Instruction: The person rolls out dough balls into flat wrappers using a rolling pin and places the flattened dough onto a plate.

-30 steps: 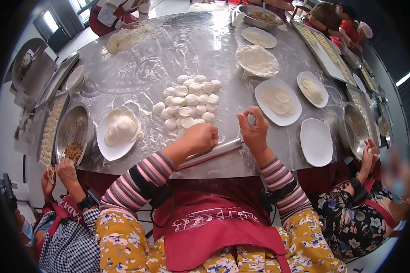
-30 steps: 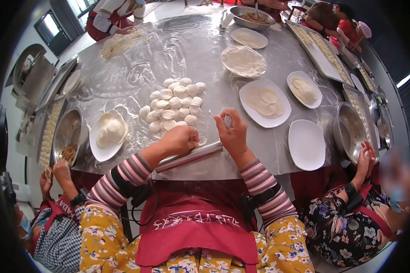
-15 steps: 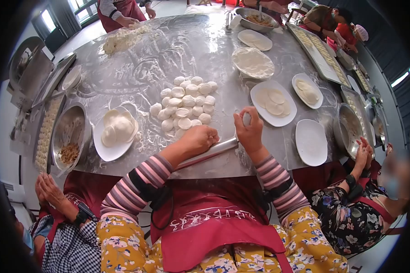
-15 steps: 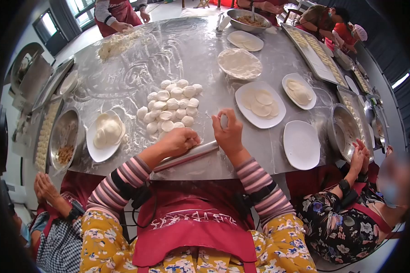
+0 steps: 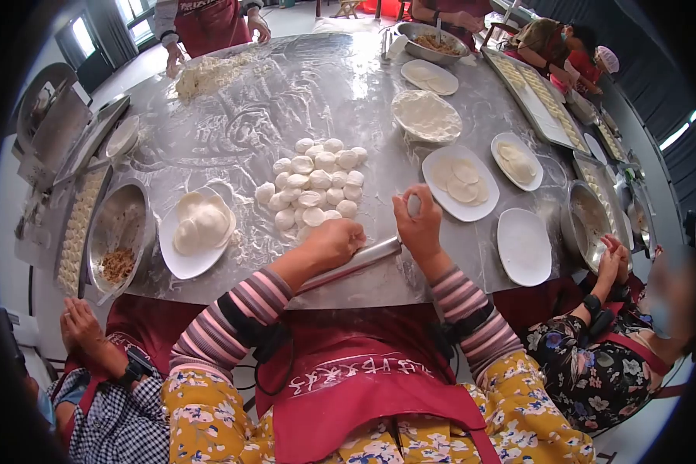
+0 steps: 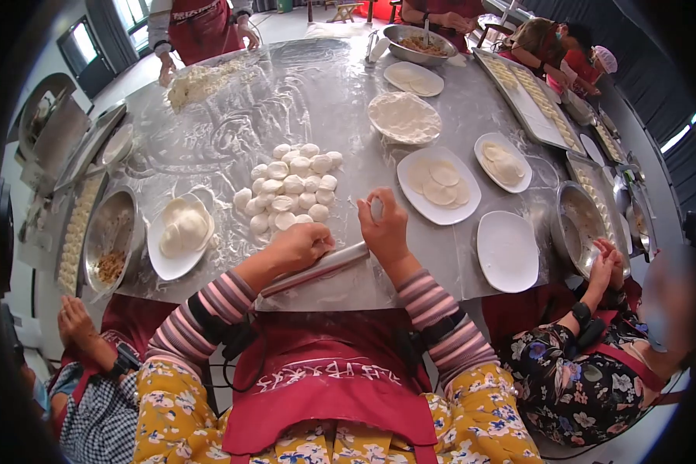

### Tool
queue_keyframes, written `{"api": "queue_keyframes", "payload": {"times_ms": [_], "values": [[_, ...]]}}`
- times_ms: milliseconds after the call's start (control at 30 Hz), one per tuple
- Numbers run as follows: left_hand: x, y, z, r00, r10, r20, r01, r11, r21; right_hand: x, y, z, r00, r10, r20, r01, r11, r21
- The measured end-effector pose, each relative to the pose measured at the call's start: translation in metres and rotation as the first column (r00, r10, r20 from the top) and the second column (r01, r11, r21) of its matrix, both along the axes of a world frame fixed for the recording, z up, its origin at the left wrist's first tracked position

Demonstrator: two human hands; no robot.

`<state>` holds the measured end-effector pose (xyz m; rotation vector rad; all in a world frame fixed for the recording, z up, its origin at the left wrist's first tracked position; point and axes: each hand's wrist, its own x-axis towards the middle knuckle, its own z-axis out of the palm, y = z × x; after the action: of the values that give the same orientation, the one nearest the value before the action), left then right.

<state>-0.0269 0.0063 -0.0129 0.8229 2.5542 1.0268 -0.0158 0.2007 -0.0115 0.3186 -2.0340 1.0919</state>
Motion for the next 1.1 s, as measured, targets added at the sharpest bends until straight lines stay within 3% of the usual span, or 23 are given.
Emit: {"api": "queue_keyframes", "payload": {"times_ms": [133, 200, 267, 300, 333, 367, 467, 600, 667, 767, 800, 900, 1000, 1100], "values": [[0.005, -0.009, -0.003, 0.999, -0.045, -0.002, 0.045, 0.999, 0.020, 0.057, 0.015, -0.011, 0.994, -0.075, 0.077, 0.068, 0.993, 0.099], [0.009, -0.015, -0.001, 0.997, 0.002, 0.083, -0.007, 0.998, 0.057, 0.077, 0.015, -0.016, 0.986, -0.052, 0.157, 0.070, 0.991, -0.113], [0.010, -0.017, -0.005, 0.911, 0.027, 0.411, -0.106, 0.979, 0.172, 0.064, 0.011, -0.015, 0.984, -0.089, 0.155, 0.106, 0.989, -0.103], [0.010, -0.015, 0.000, 0.913, 0.021, 0.407, -0.096, 0.981, 0.166, 0.048, 0.008, -0.008, 0.990, -0.096, 0.107, 0.100, 0.994, -0.038], [0.012, -0.011, 0.009, 0.962, 0.031, 0.271, -0.056, 0.995, 0.086, 0.033, 0.005, -0.002, 0.994, -0.097, 0.056, 0.096, 0.995, 0.029], [0.012, -0.007, 0.015, 0.992, 0.028, 0.127, -0.028, 1.000, 0.000, 0.020, 0.002, -0.001, 0.993, -0.105, 0.048, 0.104, 0.994, 0.023], [0.002, 0.003, 0.004, 0.999, -0.004, 0.037, 0.006, 0.999, -0.038, 0.003, -0.002, -0.001, 0.999, -0.044, 0.004, 0.044, 0.999, -0.004], [0.005, -0.002, 0.006, 0.994, -0.108, 0.024, 0.109, 0.991, -0.078, 0.052, 0.010, -0.003, 0.995, -0.104, -0.007, 0.105, 0.991, 0.088], [0.010, -0.009, 0.003, 0.983, 0.009, 0.185, -0.023, 0.997, 0.074, 0.078, 0.010, -0.004, 0.991, -0.131, 0.029, 0.130, 0.991, 0.009], [0.016, -0.010, -0.002, 0.951, -0.004, 0.309, -0.028, 0.995, 0.098, 0.070, 0.010, -0.007, 0.984, -0.169, 0.065, 0.166, 0.985, 0.055], [0.016, -0.006, 0.001, 0.951, -0.013, 0.308, -0.016, 0.996, 0.092, 0.058, 0.010, -0.006, 0.981, -0.181, 0.064, 0.178, 0.983, 0.049], [0.013, 0.008, 0.015, 0.998, 0.055, 0.025, -0.055, 0.998, -0.020, 0.013, 0.001, -0.004, 0.992, -0.125, 0.031, 0.125, 0.992, 0.008], [-0.002, 0.015, -0.003, 0.995, -0.018, 0.102, 0.019, 1.000, -0.009, 0.007, 0.001, -0.002, 0.998, -0.051, -0.044, 0.050, 0.999, -0.012], [0.003, 0.008, 0.008, 0.995, -0.098, 0.031, 0.100, 0.992, -0.074, 0.053, 0.010, -0.009, 0.993, -0.077, 0.092, 0.078, 0.997, -0.007]]}}
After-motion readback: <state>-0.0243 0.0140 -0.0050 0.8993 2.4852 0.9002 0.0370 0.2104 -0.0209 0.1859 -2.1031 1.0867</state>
